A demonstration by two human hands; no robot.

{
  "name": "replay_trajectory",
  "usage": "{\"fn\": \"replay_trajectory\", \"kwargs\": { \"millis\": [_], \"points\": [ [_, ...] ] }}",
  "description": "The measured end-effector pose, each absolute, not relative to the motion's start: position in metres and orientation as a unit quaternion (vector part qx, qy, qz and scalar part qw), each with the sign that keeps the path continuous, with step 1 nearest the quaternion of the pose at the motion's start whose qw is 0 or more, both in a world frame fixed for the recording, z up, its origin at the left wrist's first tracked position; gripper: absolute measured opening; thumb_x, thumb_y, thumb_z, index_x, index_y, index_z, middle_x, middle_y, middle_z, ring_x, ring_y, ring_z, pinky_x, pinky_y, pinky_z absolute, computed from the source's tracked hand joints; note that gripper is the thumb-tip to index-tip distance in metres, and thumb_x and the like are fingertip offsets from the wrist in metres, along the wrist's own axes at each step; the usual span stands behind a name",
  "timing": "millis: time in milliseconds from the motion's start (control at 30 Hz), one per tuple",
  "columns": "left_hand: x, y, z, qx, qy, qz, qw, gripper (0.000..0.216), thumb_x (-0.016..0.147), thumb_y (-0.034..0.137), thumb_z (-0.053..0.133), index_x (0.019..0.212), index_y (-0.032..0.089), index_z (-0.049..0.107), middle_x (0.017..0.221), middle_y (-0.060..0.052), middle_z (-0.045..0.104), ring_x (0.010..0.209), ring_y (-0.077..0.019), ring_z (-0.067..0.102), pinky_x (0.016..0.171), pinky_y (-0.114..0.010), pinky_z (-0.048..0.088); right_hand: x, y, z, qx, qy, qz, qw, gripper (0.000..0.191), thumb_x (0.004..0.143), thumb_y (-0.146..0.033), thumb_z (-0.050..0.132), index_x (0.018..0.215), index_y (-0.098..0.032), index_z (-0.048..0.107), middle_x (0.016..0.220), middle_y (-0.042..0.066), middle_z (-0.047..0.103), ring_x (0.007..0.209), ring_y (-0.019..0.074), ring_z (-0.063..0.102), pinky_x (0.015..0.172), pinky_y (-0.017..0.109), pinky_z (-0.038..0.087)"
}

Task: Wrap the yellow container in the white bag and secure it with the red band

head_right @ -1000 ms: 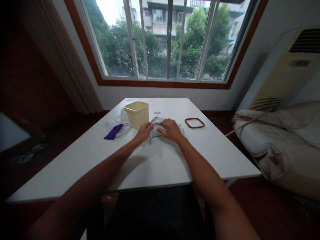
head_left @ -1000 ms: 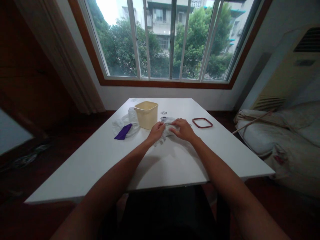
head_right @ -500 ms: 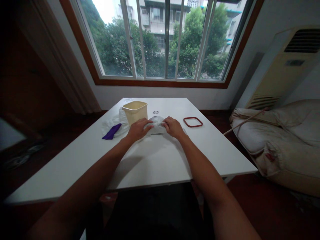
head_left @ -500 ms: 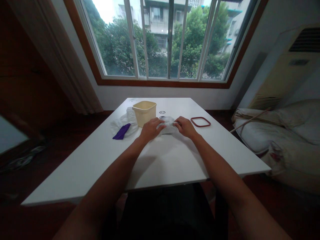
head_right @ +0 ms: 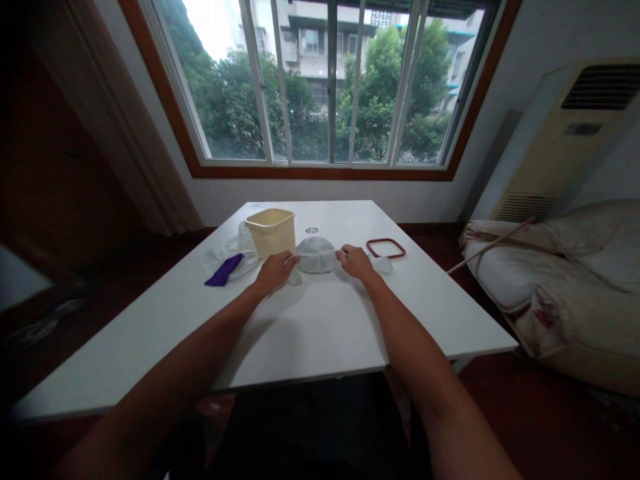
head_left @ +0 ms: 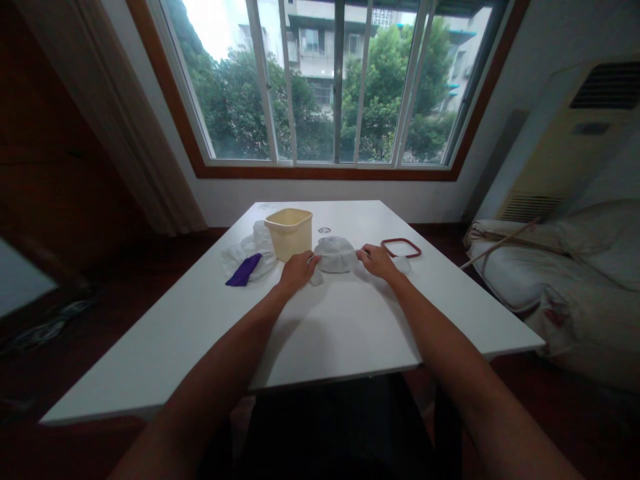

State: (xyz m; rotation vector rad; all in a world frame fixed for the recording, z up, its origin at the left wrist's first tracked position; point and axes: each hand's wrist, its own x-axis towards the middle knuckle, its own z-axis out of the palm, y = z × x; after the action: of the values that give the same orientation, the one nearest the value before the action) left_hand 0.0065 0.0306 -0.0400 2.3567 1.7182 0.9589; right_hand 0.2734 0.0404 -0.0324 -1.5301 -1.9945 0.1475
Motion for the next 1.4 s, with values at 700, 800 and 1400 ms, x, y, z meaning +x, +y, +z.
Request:
{"fn": "replay_trajectory", "kwargs": {
  "millis": [700, 800, 1400],
  "points": [
    [0.049, -0.007, -0.045, 0.909, 0.316, 0.270, 0.001, 0.043, 0.094, 0.030, 0.054, 0.136, 0.020, 0.055, 0.147, -0.014, 0.049, 0.135, -0.0291, 0.046, 0.112, -0.046, 0.040, 0.235, 0.030, -0.038, -0.545, -0.669, 0.334, 0.378, 0.052, 0.088, -0.059, 0.055, 0.069, -0.012, 0.068, 0.061, 0.004, 0.064, 0.056, 0.0128, 0.052, 0.050, 0.023, 0.034],
    [0.047, -0.008, -0.047, 0.914, 0.309, 0.263, 0.004, 0.047, 0.094, 0.033, 0.055, 0.140, 0.021, 0.052, 0.151, -0.014, 0.045, 0.137, -0.0298, 0.044, 0.113, -0.048, 0.039, 0.241, 0.035, -0.039, -0.551, -0.657, 0.298, 0.418, 0.046, 0.089, -0.052, 0.053, 0.073, -0.012, 0.069, 0.068, 0.006, 0.068, 0.060, 0.0146, 0.057, 0.053, 0.023, 0.038],
    [-0.015, 0.032, -0.002, 0.735, 0.521, 0.418, -0.116, 0.057, 0.095, 0.027, 0.046, 0.151, 0.018, 0.036, 0.163, -0.011, 0.028, 0.141, -0.0317, 0.042, 0.113, -0.047, 0.042, 0.364, 0.126, 0.005, -0.760, -0.585, -0.075, 0.273, 0.041, 0.099, -0.040, 0.043, 0.106, -0.011, 0.071, 0.108, 0.021, 0.071, 0.100, 0.0281, 0.066, 0.082, 0.033, 0.045]
  ]
}}
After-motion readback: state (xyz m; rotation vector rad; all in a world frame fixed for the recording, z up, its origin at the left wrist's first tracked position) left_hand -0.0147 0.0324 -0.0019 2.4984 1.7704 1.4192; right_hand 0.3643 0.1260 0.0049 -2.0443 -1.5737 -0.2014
